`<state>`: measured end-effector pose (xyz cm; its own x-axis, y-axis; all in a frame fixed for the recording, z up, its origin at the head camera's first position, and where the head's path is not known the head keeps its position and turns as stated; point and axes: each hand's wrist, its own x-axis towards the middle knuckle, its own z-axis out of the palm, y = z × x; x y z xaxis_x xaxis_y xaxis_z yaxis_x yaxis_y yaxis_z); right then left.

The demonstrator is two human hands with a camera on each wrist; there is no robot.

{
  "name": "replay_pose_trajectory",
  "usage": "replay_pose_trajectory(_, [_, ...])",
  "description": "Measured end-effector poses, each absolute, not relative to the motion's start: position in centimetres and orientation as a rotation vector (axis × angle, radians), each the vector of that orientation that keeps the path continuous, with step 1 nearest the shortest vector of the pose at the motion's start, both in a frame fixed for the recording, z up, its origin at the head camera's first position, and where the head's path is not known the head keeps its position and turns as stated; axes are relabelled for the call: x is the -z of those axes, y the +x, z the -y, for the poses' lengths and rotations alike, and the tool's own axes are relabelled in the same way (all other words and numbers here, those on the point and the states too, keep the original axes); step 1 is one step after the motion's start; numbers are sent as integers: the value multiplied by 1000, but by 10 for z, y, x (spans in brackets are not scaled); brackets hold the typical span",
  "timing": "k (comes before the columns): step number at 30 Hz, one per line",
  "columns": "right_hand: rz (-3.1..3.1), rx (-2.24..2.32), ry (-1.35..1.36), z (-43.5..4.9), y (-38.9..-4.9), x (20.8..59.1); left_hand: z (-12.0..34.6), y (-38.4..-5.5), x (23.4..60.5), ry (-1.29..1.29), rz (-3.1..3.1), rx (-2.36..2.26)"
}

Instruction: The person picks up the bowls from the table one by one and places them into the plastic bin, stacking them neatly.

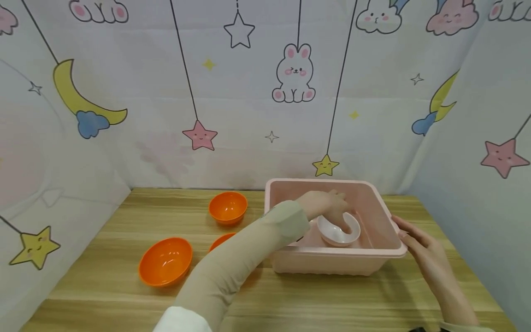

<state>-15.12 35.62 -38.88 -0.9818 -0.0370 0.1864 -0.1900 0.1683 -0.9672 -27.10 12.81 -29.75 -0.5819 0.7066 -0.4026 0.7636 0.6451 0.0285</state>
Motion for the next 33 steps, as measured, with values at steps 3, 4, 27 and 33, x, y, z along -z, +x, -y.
replay_pose_trajectory(3, [2302, -1938, 229, -357, -151, 388, -127, -267, 293, 1161, -2495, 227])
replay_pose_trajectory(4, [2302, -1938, 232, -357, -151, 388, -127, -266, 292, 1162, -2497, 231])
replay_pose_trajectory(27, [2290, -1970, 255, -356, -151, 389, -113, -236, 276, 1252, -2626, 260])
replay_pose_trajectory(33, [2285, -1968, 265, -356, -151, 388, -104, -228, 275, 1331, -2685, 193])
